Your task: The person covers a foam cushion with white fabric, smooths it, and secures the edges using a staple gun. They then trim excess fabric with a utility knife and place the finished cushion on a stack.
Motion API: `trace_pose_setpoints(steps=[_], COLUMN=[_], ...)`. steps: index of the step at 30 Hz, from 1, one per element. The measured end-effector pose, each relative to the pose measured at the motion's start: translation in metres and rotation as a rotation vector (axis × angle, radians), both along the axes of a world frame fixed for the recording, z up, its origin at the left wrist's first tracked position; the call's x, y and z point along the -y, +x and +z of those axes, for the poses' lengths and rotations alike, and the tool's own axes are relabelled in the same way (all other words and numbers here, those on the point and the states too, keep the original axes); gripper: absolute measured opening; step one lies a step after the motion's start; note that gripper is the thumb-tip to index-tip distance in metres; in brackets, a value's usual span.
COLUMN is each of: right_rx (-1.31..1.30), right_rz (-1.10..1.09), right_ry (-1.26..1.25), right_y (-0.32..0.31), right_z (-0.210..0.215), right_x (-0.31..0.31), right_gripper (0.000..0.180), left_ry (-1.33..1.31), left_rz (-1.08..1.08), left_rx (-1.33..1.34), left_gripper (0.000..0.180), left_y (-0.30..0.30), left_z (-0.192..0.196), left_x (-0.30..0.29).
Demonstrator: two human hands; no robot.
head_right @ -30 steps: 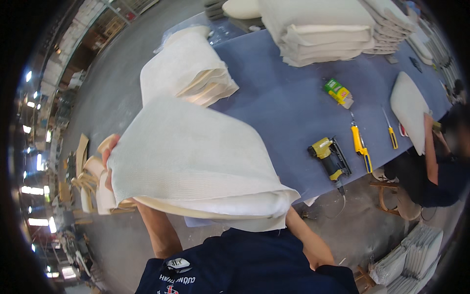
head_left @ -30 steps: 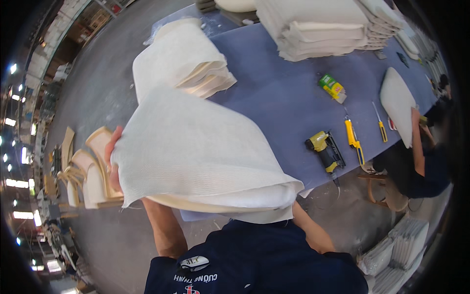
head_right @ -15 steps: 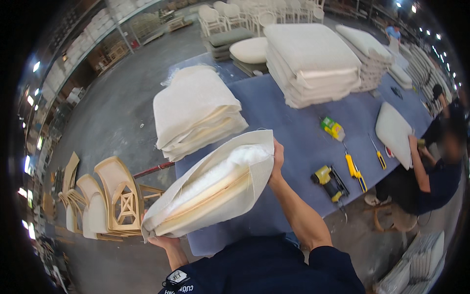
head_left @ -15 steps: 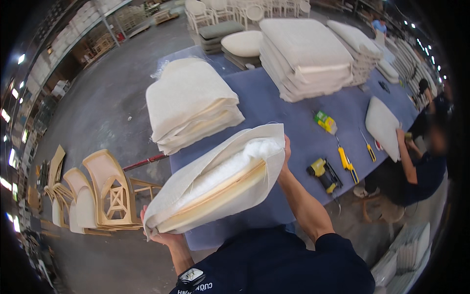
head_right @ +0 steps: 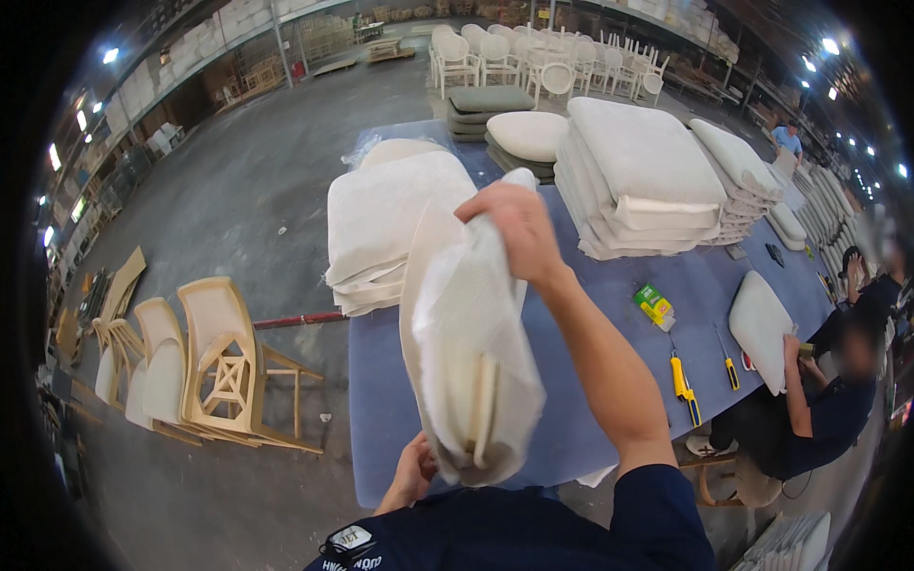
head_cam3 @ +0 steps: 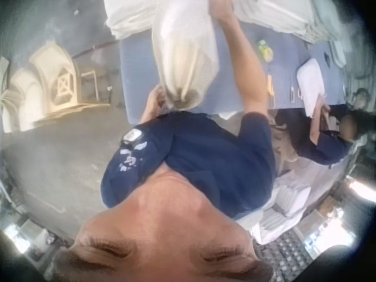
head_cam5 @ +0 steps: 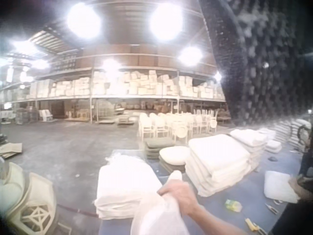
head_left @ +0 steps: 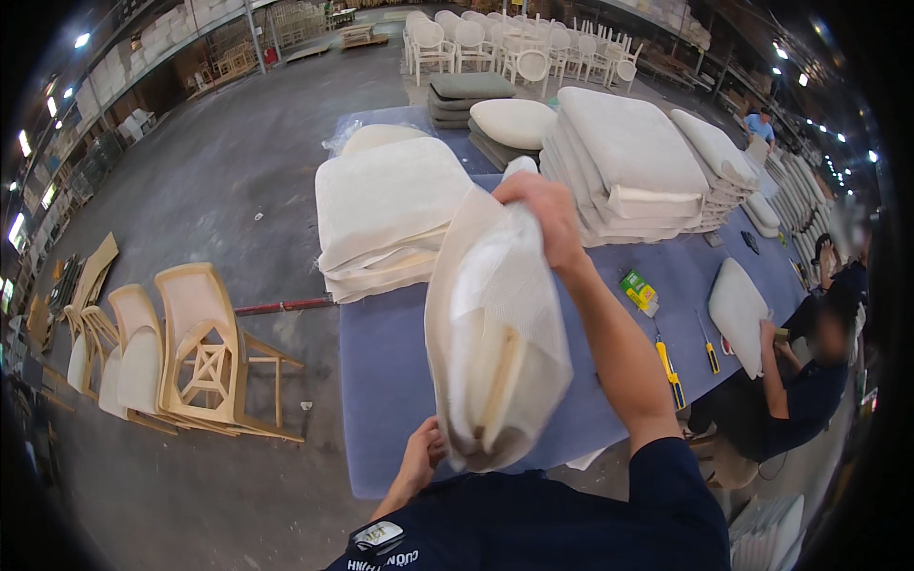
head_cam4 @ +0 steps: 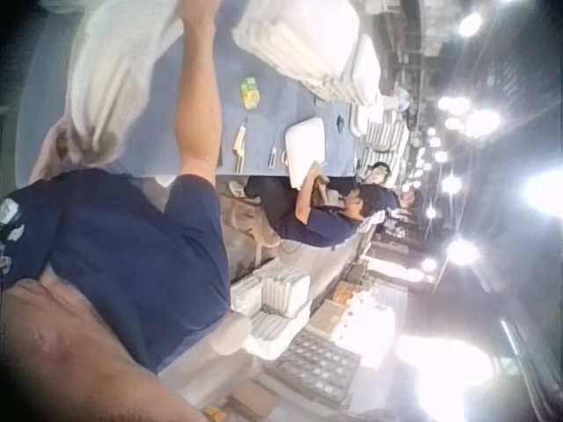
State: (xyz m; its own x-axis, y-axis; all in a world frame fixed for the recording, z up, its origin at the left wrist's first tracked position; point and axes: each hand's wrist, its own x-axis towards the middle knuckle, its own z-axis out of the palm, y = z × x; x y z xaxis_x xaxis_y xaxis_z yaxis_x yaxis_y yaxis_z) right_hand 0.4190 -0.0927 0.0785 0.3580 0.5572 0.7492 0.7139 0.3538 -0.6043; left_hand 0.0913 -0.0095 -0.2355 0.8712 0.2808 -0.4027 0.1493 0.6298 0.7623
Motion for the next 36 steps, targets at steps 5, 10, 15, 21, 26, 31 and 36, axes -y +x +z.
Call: trace_pose_setpoints(steps=[5,10,15,21,26,31,36], right_rx=[-0.095,-0.007,0.209,0.275,0.226,0.065,-0.264], right_rz=[0.131,0.070,-0.577,-0.462,-0.554,-0.552,-0.443], right_ry=[0.049,0.019,0.012,-0.047,-0.062,0.068,0.135], right_y=[0.009,-0.003,-0.039,-0.118,-0.101,-0.088,-0.088], right_z=[-0.017,-0.016,-0.007,0.007,-0.012,-0.013,-0.014], right_x=[0.009,0.010,0.031,0.081,0.082,0.084,0.075], right_gripper=[0.048,0.046,0.030,0.076,0.062,0.034,0.035], left_ry=[0.956,1.545,1.457,1.082,1.039,0.883,0.615], left_rz=[0.037,0.261,0.324,0.490,0.431,0.340,0.294], left_rx=[0.408,0.904,1.155,1.296,1.290,1.222,1.063], left_gripper=[0.067,0.074,0.077,0.056,0.037,0.022,0.015], left_y=[0.037,0.100,0.171,0.211,0.219,0.218,0.214], left_z=[0.124,0.249,0.260,0.254,0.255,0.260,0.268], left_x=[-0.044,-0.038,-0.016,-0.003,0.004,0.005,0.011])
